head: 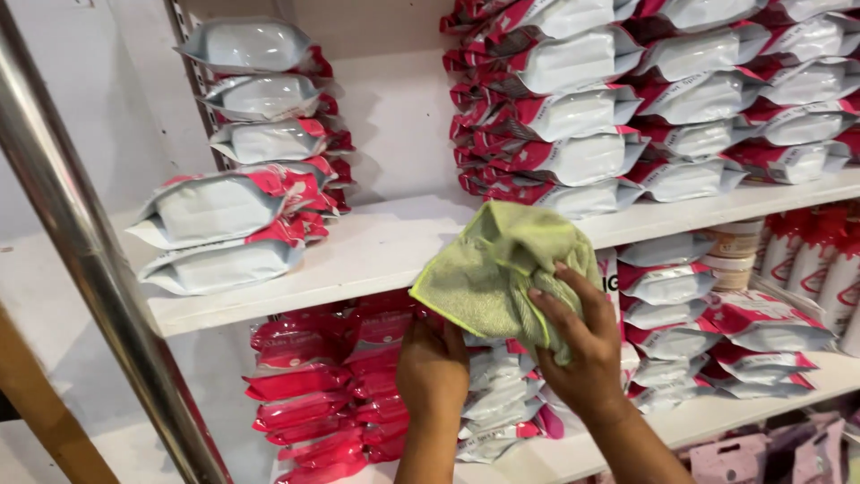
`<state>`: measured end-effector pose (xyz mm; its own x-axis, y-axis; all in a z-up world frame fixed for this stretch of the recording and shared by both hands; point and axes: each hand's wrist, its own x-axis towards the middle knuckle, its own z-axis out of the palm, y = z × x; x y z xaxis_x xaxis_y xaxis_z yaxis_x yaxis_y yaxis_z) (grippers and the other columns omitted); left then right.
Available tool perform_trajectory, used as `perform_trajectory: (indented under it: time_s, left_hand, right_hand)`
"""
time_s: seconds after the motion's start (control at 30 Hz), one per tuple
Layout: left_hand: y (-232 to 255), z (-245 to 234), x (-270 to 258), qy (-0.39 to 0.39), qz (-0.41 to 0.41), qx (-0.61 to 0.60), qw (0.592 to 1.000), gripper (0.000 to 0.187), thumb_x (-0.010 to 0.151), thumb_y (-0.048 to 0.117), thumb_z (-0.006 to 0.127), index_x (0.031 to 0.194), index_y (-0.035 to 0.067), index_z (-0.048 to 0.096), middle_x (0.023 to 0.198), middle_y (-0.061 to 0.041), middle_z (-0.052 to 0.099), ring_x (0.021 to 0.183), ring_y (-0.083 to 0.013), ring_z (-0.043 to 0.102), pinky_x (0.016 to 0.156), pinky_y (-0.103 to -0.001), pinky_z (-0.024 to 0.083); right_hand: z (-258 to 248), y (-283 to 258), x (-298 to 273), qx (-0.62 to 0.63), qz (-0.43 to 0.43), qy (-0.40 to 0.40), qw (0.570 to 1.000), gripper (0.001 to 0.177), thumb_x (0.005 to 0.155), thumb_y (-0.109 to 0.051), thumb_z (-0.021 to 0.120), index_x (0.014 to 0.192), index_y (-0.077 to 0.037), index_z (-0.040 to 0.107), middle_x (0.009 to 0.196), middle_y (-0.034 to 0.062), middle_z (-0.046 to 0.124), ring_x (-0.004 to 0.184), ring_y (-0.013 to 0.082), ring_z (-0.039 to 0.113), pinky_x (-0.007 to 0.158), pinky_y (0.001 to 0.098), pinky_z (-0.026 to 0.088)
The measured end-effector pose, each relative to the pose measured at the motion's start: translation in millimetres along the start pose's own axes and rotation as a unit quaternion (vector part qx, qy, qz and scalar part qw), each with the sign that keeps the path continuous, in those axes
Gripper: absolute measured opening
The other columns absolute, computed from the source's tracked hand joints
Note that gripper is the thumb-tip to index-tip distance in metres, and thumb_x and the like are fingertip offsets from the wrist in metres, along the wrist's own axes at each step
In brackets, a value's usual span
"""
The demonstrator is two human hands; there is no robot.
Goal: Cleaning and organizing soap packets on a retail shelf using a cloth.
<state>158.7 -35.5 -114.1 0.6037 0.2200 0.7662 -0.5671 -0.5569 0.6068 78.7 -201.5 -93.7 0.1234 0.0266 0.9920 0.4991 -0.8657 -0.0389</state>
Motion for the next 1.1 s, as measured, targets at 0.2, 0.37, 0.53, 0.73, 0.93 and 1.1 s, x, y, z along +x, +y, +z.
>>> perform_trajectory:
  time_s: [0.2, 0.37, 0.53, 0.73, 0.93, 1.1]
  left_hand:
    - [6.6, 13.2, 12.8, -0.228, -0.206, 0.1, 0.946, 0.05, 0.089, 0.052, 0.068, 0.099, 0.004, 0.073, 0.101, -0.025, 0.074, 0.099, -0.044, 0.07, 0.084, -0.053, 0.055]
    - [-63.3, 57.8, 5.4, -0.117, -0.136, -0.034, 0.983, 0.069, 0.076, 0.039, 0.086, 0.122, -0.008, 0.063, 0.112, -0.029, 0.07, 0.106, -0.0423, 0.068, 0.091, -0.046, 0.053]
    - [-31.9, 37.2, -16.1, -0.083, -0.126, -0.076, 0.986, 0.059, 0.078, 0.027, 0.085, 0.127, 0.0, 0.066, 0.117, -0.024, 0.072, 0.108, -0.0357, 0.071, 0.093, -0.041, 0.054]
    - [-2.1, 21.9, -51.8, -0.017, 0.042, -0.129, 0.991, 0.044, 0.081, 0.008, 0.081, 0.122, 0.002, 0.067, 0.118, -0.018, 0.071, 0.11, -0.0312, 0.068, 0.094, -0.039, 0.053]
    - [-4.8, 28.2, -100.4, -0.106, -0.056, -0.476, 0.871, 0.05, 0.084, 0.004, 0.082, 0.124, 0.003, 0.053, 0.118, -0.008, 0.057, 0.104, -0.0183, 0.058, 0.091, -0.037, 0.05]
    - [-3.8, 52.5, -120.0, -0.096, -0.157, -0.726, 0.663, 0.045, 0.107, 0.027, 0.075, 0.123, -0.001, 0.045, 0.123, -0.015, 0.056, 0.112, -0.0217, 0.056, 0.104, -0.042, 0.049]
  right_hand:
    - [8.1, 3.3, -36.6, -0.004, 0.065, 0.04, 0.997, 0.069, 0.069, 0.004, 0.07, 0.136, -0.011, 0.06, 0.151, 0.0251, 0.043, 0.141, 0.0448, 0.045, 0.115, 0.0472, 0.041]
    - [30.2, 57.1, -76.7, 0.226, 0.231, -0.018, 0.946, 0.054, 0.098, -0.018, 0.059, 0.149, -0.002, 0.051, 0.152, 0.0231, 0.049, 0.142, 0.0387, 0.047, 0.117, 0.0456, 0.038]
    - [43.2, 108.1, -98.5, 0.535, 0.534, 0.036, 0.654, 0.049, 0.101, -0.031, 0.056, 0.142, -0.003, 0.053, 0.124, 0.0153, 0.066, 0.109, 0.0289, 0.064, 0.093, 0.043, 0.052]
    - [24.5, 110.1, -82.5, 0.665, 0.537, 0.063, 0.516, 0.047, 0.101, -0.034, 0.055, 0.136, -0.003, 0.055, 0.119, 0.013, 0.069, 0.106, 0.0284, 0.068, 0.093, 0.0455, 0.055]
    - [-16.1, 100.8, -90.1, 0.649, 0.507, 0.061, 0.564, 0.051, 0.098, -0.03, 0.056, 0.142, -0.004, 0.051, 0.126, 0.013, 0.066, 0.113, 0.0272, 0.065, 0.097, 0.0433, 0.053]
    - [-53.0, 78.1, -99.3, 0.566, 0.468, -0.005, 0.679, 0.064, 0.091, -0.015, 0.059, 0.151, -0.003, 0.043, 0.128, 0.0128, 0.059, 0.112, 0.0253, 0.059, 0.096, 0.0412, 0.048]
